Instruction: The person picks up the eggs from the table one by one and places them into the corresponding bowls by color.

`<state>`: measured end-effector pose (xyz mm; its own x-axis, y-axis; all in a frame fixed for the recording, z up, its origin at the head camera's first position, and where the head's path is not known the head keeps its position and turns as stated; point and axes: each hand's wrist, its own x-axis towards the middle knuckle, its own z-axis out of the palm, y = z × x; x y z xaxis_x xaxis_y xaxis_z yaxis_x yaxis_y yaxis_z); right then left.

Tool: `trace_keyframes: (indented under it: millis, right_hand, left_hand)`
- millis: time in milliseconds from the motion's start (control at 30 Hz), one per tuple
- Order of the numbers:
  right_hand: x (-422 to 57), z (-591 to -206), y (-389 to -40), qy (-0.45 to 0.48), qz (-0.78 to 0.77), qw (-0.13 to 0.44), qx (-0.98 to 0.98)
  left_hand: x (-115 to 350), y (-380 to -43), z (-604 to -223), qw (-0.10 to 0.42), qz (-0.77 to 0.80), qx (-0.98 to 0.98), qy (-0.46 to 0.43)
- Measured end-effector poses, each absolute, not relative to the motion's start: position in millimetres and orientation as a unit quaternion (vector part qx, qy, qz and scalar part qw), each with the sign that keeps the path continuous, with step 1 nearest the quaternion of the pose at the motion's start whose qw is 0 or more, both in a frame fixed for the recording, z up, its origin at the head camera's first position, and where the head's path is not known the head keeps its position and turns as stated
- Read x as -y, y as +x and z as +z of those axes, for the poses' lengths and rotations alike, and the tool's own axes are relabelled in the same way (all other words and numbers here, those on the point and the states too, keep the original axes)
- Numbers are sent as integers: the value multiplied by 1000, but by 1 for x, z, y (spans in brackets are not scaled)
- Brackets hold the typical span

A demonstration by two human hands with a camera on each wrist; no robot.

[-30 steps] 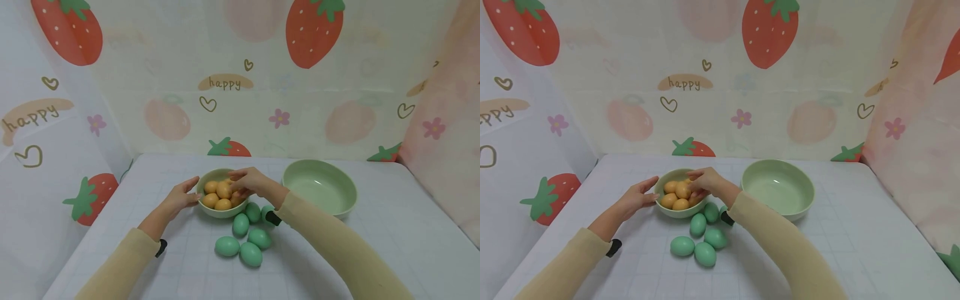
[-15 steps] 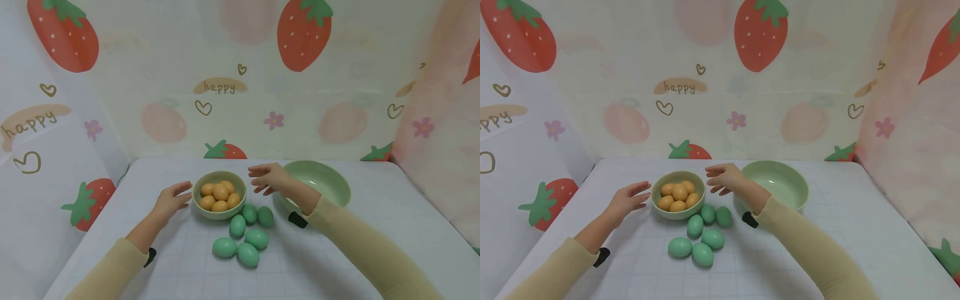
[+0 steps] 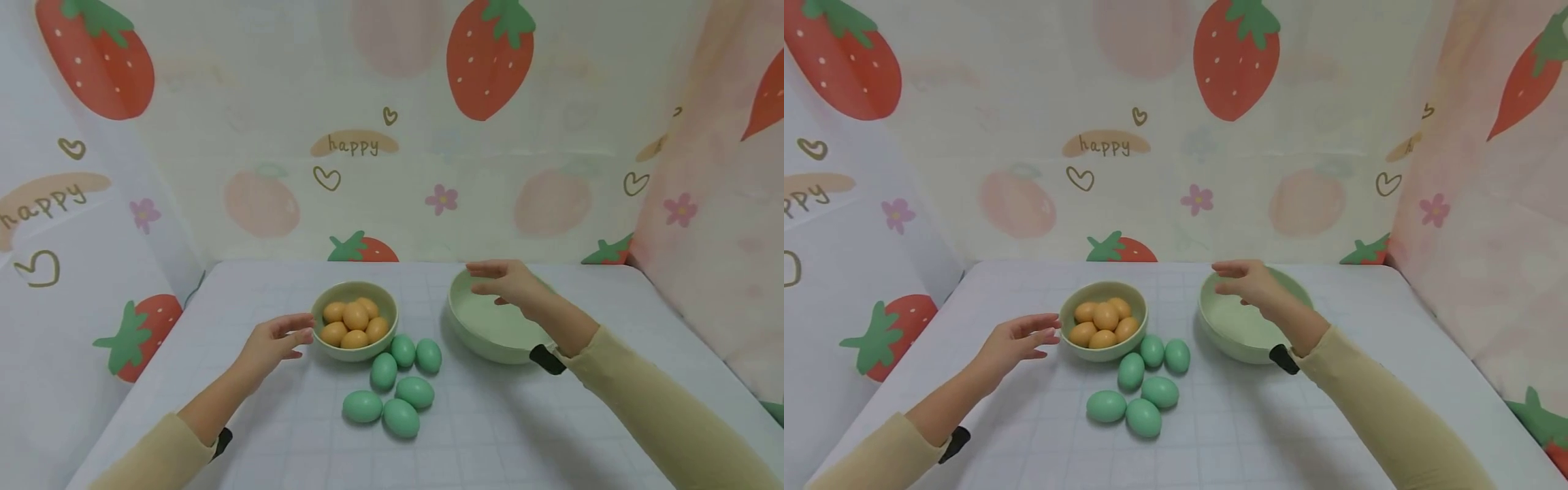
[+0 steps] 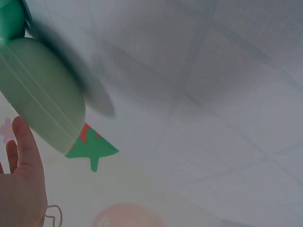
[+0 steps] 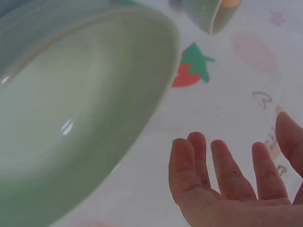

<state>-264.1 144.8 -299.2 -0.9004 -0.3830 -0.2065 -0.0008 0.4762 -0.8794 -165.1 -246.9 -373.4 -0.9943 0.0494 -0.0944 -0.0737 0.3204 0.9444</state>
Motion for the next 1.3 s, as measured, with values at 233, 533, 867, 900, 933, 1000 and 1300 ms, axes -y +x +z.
trace_keyframes:
  millis: [233,533,867,900,933,1000,1300]
  right_hand:
    - [-182,-299,-263,-103,-494,178,-845]
    - [-225,-305,-264,-80,-456,139,-875]
    - [-256,-341,-264,-39,-487,119,-864]
    - [-258,-346,-264,-36,-494,118,-860]
    - [-260,-350,-264,-33,-502,117,-856]
    - [-263,-358,-265,-21,-520,116,-846]
    - [-266,-378,-270,13,-597,102,-796]
  left_hand:
    - [245,-153,-374,117,575,-807,62]
    - [236,-148,-382,211,571,-785,113]
    - [229,-147,-393,248,564,-775,141]
    - [228,-147,-394,252,561,-776,143]
    - [227,-147,-396,255,560,-775,143]
    - [226,-148,-398,260,560,-773,146]
    - [216,-148,-402,284,559,-763,158]
